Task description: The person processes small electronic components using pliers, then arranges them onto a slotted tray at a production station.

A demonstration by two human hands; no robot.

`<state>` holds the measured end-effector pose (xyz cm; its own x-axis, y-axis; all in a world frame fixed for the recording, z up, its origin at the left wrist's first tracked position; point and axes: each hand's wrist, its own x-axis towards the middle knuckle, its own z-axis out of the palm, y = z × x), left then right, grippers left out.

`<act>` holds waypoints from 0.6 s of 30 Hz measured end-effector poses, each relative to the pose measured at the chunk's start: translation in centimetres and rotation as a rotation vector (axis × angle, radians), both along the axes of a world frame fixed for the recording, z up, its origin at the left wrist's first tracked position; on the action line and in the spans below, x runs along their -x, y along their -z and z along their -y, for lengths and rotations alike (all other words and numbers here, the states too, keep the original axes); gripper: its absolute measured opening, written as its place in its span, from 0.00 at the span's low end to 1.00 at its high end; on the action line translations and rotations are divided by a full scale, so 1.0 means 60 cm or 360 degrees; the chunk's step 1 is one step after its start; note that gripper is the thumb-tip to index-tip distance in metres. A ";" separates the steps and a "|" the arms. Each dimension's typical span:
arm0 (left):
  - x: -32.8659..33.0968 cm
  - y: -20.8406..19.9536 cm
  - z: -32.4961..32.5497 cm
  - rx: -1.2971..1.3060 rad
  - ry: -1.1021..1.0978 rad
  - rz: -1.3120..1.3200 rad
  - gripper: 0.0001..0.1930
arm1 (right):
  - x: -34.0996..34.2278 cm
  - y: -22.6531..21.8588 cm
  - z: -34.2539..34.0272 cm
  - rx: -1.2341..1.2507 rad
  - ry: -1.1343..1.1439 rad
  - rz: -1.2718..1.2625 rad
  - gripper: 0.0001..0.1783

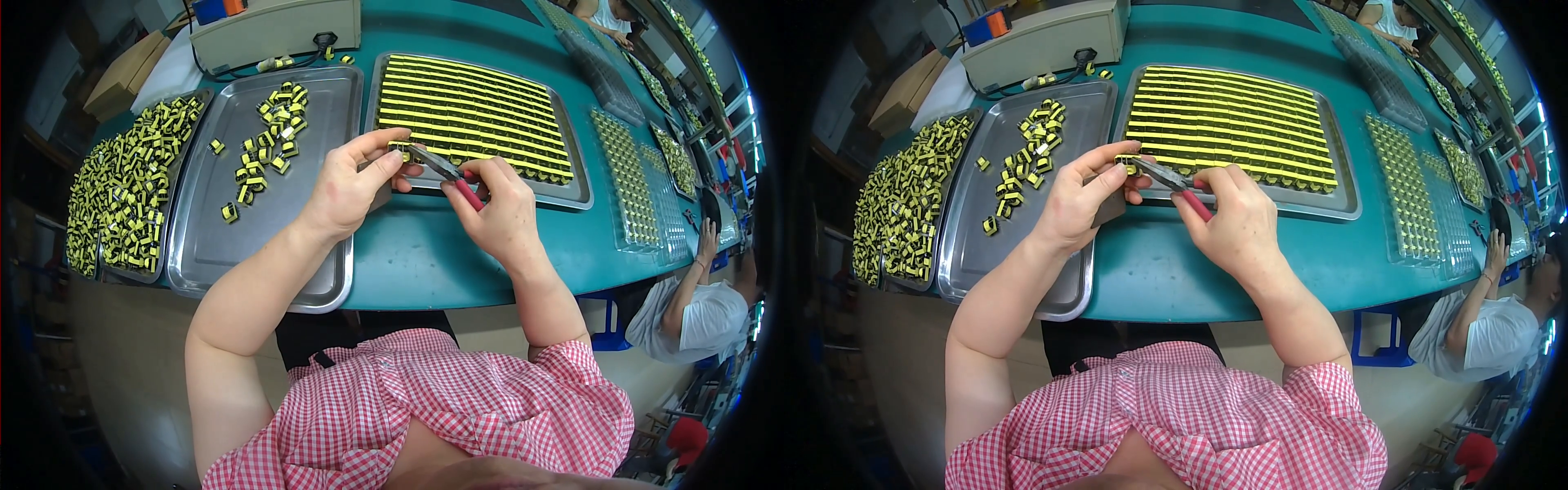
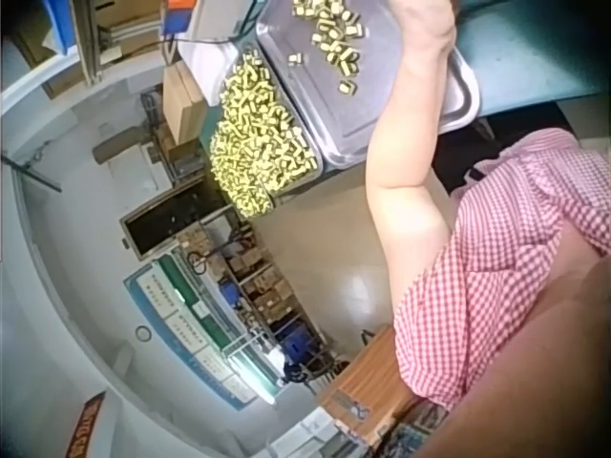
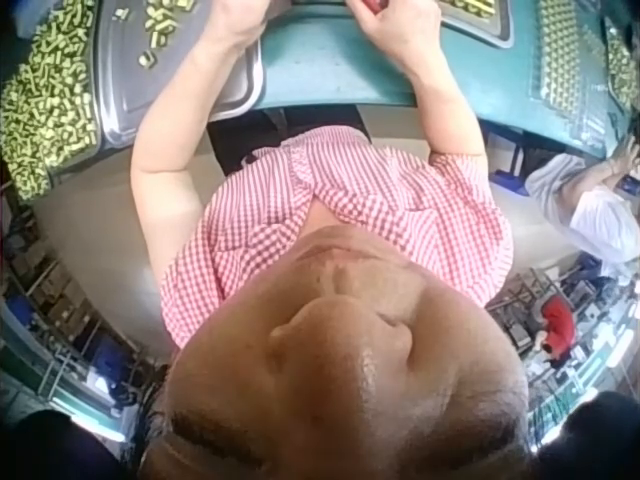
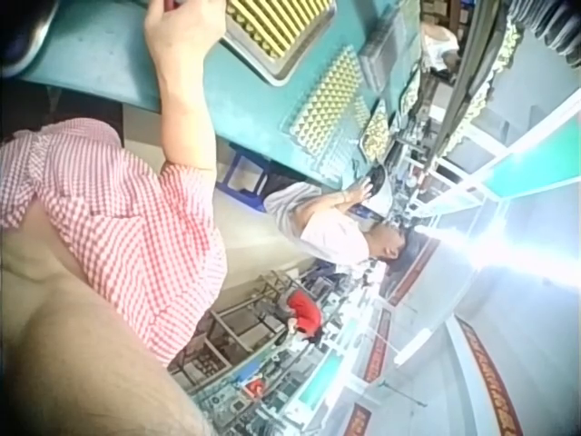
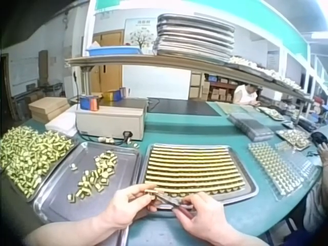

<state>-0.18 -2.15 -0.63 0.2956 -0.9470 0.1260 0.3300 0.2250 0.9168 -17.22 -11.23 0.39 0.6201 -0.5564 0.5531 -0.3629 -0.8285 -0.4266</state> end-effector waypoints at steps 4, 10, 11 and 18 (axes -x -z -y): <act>-0.002 -0.001 0.000 -0.0044 0.0019 0.0025 0.16 | 0.001 0.000 0.000 -0.0039 -0.0016 -0.0013 0.12; -0.004 0.002 -0.001 -0.0046 0.0133 -0.0107 0.17 | 0.002 -0.005 -0.004 -0.0131 -0.0011 -0.0022 0.12; -0.004 0.002 -0.001 -0.0041 0.0159 -0.0118 0.16 | 0.002 -0.005 -0.004 -0.0132 -0.0010 -0.0022 0.12; -0.004 -0.001 -0.002 -0.0030 0.0203 -0.0136 0.16 | 0.002 -0.005 -0.004 -0.0169 -0.0033 -0.0007 0.12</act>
